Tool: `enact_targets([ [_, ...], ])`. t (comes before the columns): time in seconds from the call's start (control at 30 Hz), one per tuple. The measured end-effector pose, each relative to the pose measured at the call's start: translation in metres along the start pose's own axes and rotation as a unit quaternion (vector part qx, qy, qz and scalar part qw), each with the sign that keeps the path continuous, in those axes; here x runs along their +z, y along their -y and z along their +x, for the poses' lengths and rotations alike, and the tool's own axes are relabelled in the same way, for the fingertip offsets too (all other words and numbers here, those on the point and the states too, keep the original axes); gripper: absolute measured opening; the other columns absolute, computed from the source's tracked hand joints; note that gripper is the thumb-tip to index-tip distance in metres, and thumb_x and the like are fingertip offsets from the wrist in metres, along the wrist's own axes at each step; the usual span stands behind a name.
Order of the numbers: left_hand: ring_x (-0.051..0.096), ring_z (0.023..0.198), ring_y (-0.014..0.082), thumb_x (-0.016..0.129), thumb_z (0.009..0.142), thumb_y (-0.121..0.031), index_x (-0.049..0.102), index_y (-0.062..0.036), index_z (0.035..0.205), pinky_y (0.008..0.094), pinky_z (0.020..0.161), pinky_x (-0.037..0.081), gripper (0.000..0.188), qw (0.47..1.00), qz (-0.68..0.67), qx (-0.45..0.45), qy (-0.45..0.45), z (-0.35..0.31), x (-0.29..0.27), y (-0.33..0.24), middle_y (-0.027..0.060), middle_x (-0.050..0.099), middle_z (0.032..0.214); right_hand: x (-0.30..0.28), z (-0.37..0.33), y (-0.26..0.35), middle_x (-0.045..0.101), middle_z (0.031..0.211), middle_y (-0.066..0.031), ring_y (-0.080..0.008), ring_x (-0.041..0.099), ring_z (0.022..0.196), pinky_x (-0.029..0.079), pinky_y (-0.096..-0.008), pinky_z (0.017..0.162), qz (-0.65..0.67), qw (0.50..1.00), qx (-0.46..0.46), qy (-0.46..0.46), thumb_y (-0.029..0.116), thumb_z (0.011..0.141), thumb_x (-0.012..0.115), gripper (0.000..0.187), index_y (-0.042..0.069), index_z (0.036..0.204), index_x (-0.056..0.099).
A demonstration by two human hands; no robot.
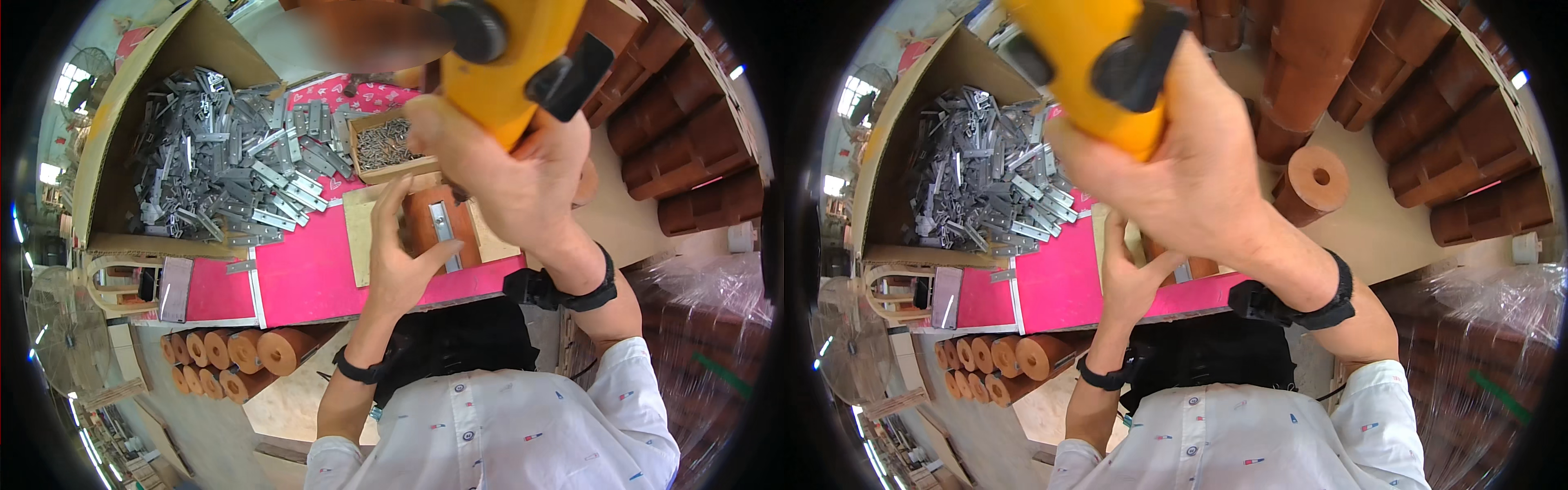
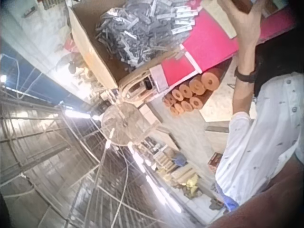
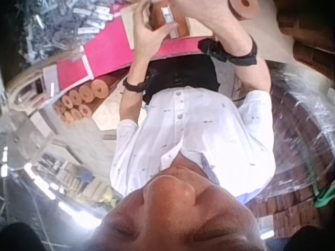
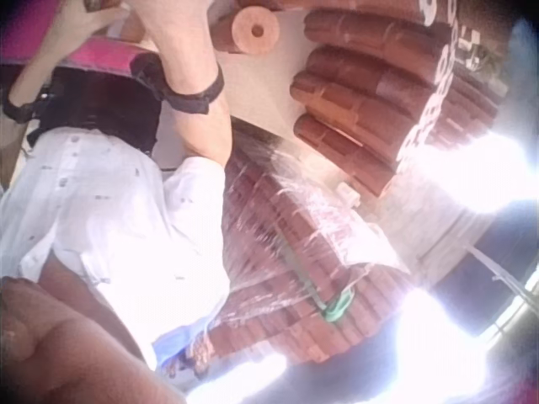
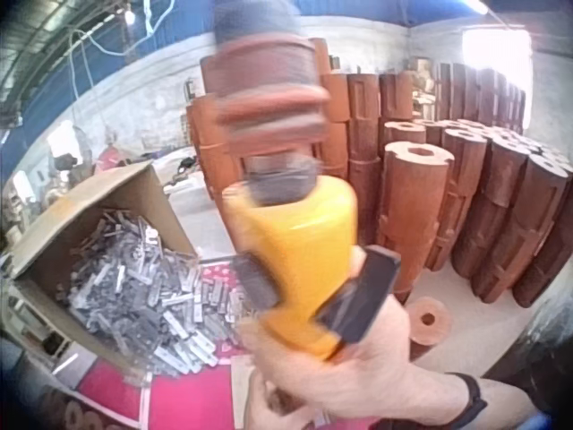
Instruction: Attaching metal hinges to cylindrical wooden blocks using an electric screwdriver and a hammer.
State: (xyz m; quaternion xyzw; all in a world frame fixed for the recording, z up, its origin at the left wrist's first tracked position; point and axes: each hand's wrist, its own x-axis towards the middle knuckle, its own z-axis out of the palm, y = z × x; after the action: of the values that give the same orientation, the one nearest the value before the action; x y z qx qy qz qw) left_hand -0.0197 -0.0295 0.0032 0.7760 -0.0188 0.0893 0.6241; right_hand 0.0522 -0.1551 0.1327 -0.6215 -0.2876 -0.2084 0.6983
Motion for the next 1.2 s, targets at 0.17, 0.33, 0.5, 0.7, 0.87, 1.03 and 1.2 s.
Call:
enact_targets([
  [0.17, 0.049, 0.125, 0.0241, 0.073, 0.079, -0.009, 0.059, -0.0018, 0.121, 0.0375, 0.107, 0.037, 0.045, 0.998, 0.048, 0.008, -0.048, -0.014, -0.026, -0.001, 0.0108, 0.055, 0.129, -0.012, 0.003, 0.004, 0.066, 0.1, -0.0111, -0.0123, 0.063, 0.071, 0.053, -0.0257, 0.063, -0.008, 0.999, 0.031, 0.005, -0.001, 0.087, 0.061, 0.015, -0.005, 0.101, 0.06],
  [0.33, 0.05, 0.121, 0.0312, 0.069, 0.082, -0.009, 0.065, -0.0047, 0.108, 0.0406, 0.102, 0.04, 0.026, 0.993, 0.098, 0.062, -0.035, -0.007, -0.019, -0.007, 0.0154, 0.052, 0.127, 0.005, -0.001, 0.016, 0.067, 0.092, -0.0062, -0.0106, 0.063, 0.075, 0.051, -0.0245, 0.066, 0.019, 0.998, 0.054, -0.012, 0.002, 0.087, 0.064, 0.014, -0.002, 0.1, 0.063],
  [0.5, 0.051, 0.114, 0.0279, 0.068, 0.08, -0.004, 0.061, -0.0039, 0.095, 0.0372, 0.1, 0.041, 0.017, 0.998, -0.007, 0.063, -0.028, 0.008, 0.013, 0.015, 0.0122, 0.05, 0.12, -0.011, -0.014, 0.014, 0.066, 0.082, -0.0062, -0.0111, 0.062, 0.073, 0.05, -0.0247, 0.064, 0.006, 0.993, 0.111, -0.029, 0.005, 0.09, 0.061, 0.016, -0.004, 0.103, 0.064],
  [0.7, 0.05, 0.114, 0.0228, 0.064, 0.084, -0.007, 0.061, -0.0051, 0.104, 0.0338, 0.1, 0.04, 0.021, 0.994, -0.113, -0.005, -0.003, 0.011, 0.007, 0.017, 0.0091, 0.051, 0.117, -0.024, -0.01, -0.003, 0.06, 0.112, -0.011, -0.0131, 0.058, 0.076, 0.047, -0.0243, 0.069, 0.026, 0.997, 0.067, 0.012, 0.01, 0.095, 0.053, 0.042, -0.002, 0.134, 0.042],
  [0.87, 0.05, 0.114, 0.0277, 0.06, 0.084, -0.003, 0.061, -0.0035, 0.108, 0.038, 0.101, 0.039, 0.024, 0.998, -0.021, 0.052, -0.021, 0.009, -0.008, 0.004, 0.0121, 0.052, 0.119, -0.017, -0.012, 0.002, 0.06, 0.112, -0.0115, -0.013, 0.059, 0.077, 0.047, -0.0245, 0.069, 0.001, 0.995, 0.094, 0.027, 0.01, 0.095, 0.053, 0.043, -0.002, 0.134, 0.041],
  [1.03, 0.056, 0.106, 0.0375, 0.06, 0.084, -0.008, 0.062, -0.0025, 0.11, 0.0432, 0.093, 0.045, 0.027, 0.909, 0.369, 0.112, -0.159, -0.016, -0.134, -0.05, 0.018, 0.063, 0.109, -0.031, -0.014, -0.005, 0.06, 0.113, -0.011, -0.0129, 0.058, 0.077, 0.047, -0.025, 0.069, -0.002, 0.997, 0.077, 0.014, 0.01, 0.095, 0.053, 0.044, -0.002, 0.135, 0.041],
  [1.2, 0.051, 0.118, 0.0435, 0.066, 0.085, -0.033, 0.058, -0.0046, 0.124, 0.0465, 0.099, 0.042, 0.049, 0.825, 0.512, -0.128, -0.201, -0.055, -0.274, -0.001, 0.0266, 0.058, 0.123, -0.027, -0.014, -0.003, 0.062, 0.11, -0.0105, -0.0126, 0.059, 0.075, 0.051, -0.0268, 0.067, 0.021, 0.997, 0.077, 0.01, 0.007, 0.095, 0.054, 0.039, -0.001, 0.132, 0.044],
])
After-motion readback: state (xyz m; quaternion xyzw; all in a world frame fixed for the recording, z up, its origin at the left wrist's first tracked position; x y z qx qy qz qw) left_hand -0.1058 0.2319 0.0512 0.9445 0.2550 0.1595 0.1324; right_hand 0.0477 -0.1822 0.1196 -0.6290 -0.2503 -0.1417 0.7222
